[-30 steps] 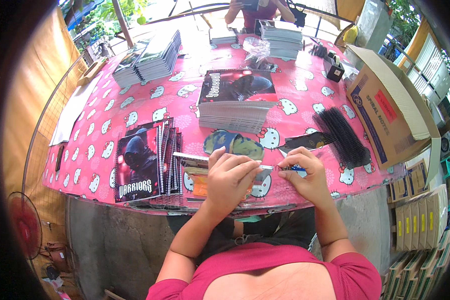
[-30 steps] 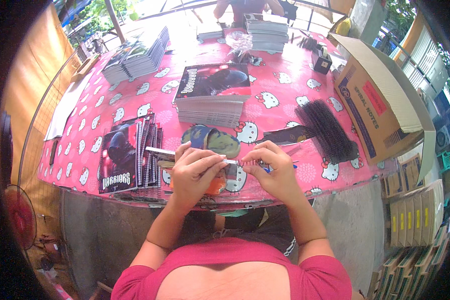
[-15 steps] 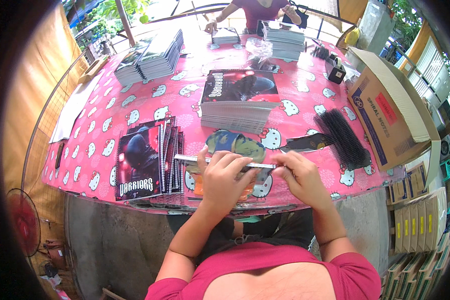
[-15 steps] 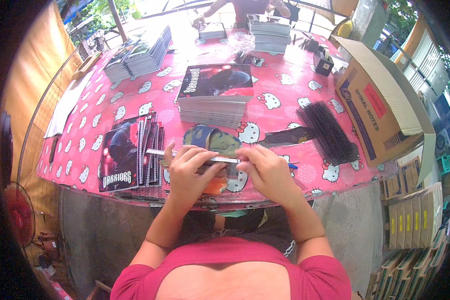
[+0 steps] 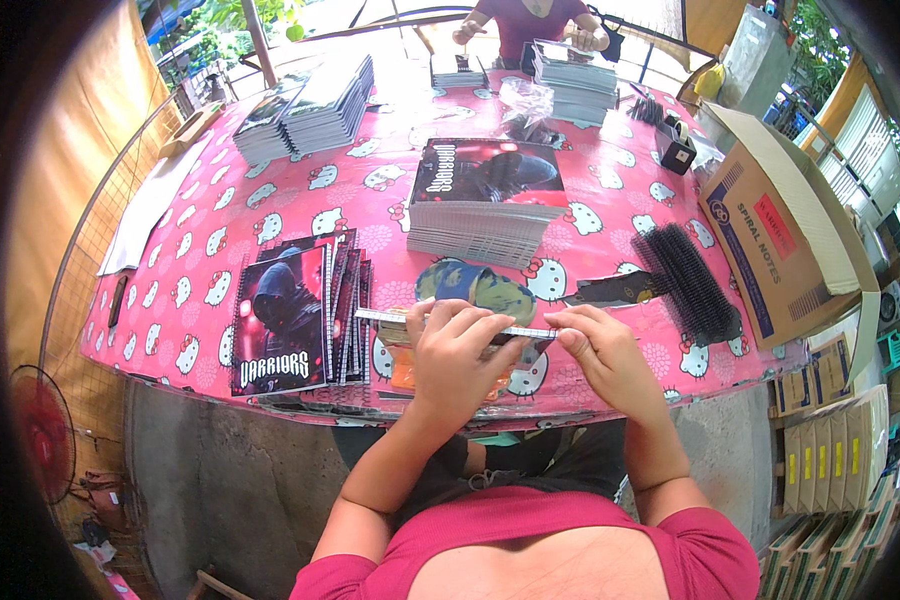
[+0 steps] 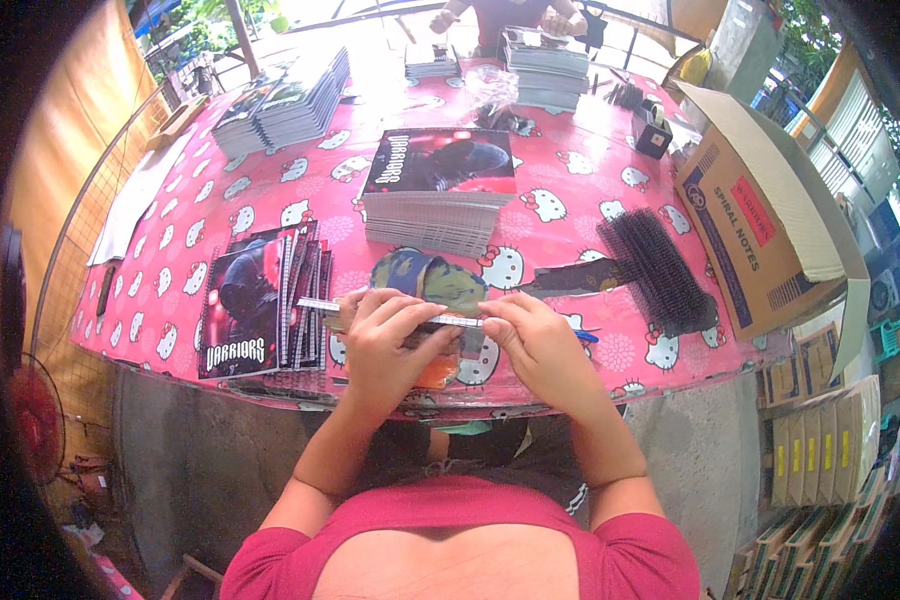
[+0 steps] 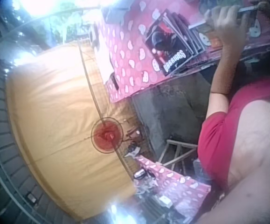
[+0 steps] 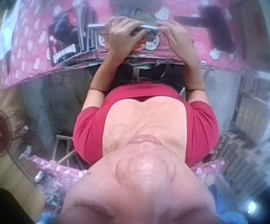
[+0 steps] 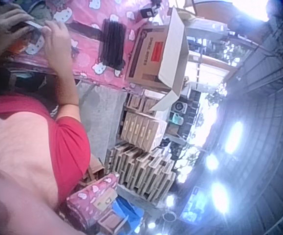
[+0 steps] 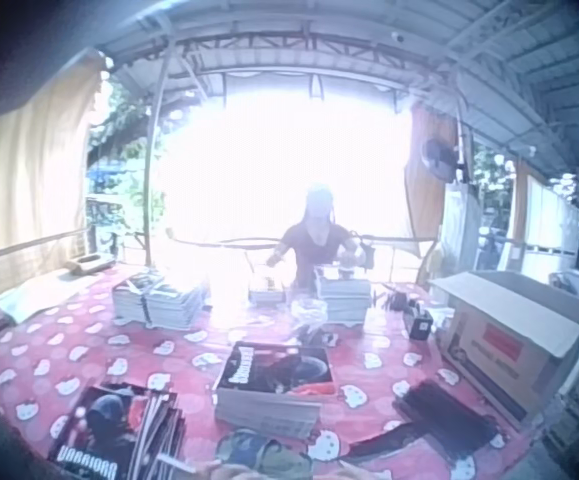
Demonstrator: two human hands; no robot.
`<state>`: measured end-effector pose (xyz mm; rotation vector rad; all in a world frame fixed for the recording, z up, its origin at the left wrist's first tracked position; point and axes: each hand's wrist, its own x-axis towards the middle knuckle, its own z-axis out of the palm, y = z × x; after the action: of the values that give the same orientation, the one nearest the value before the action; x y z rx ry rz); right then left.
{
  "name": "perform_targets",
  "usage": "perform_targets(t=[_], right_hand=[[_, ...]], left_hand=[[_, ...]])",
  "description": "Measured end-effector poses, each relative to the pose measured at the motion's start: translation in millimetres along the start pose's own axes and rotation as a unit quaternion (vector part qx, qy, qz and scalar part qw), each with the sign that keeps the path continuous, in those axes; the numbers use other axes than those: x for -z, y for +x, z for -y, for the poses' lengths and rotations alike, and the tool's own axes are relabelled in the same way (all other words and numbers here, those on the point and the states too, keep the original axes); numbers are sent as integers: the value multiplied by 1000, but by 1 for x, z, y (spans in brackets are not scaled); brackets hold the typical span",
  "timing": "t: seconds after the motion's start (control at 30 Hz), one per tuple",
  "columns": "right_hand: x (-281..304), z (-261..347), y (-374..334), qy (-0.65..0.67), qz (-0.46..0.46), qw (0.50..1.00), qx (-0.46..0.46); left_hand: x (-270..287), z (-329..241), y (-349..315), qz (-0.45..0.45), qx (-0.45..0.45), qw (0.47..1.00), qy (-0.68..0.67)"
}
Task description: The person assembles spiral notebooks by inserting a plastic spiral coil through the punched holes of the paper stacks and covers, then uses shears to trim the excess coil at the ends.
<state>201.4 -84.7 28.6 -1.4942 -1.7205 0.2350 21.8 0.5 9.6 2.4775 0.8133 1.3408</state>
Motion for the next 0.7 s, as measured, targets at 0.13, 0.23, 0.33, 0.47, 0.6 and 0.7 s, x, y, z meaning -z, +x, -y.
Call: perform_targets(t=[0.13, 0.23, 0.33, 0.47, 0.6, 0.7], right_hand=[[11, 6, 0, 4, 21, 999, -27], [9, 10, 0, -6, -16, 1000, -13], [10, 7, 1, -3, -7, 1000, 5], [1, 2, -2, 8, -13, 1000, -11], [3, 7, 0, -40, -28, 998, 29], [2, 11, 2, -61, -13, 997, 41]], left_hand=[[1, -1, 3, 0, 3, 1000, -3], [1, -1, 2, 10, 11, 1000, -3], [0, -1, 0, 18, 22, 1000, -7], [-3, -1, -1, 5, 13, 1000, 3], [-3, -1, -2, 12, 19, 1000, 2], [-1, -2, -3, 18, 23, 1000, -8]])
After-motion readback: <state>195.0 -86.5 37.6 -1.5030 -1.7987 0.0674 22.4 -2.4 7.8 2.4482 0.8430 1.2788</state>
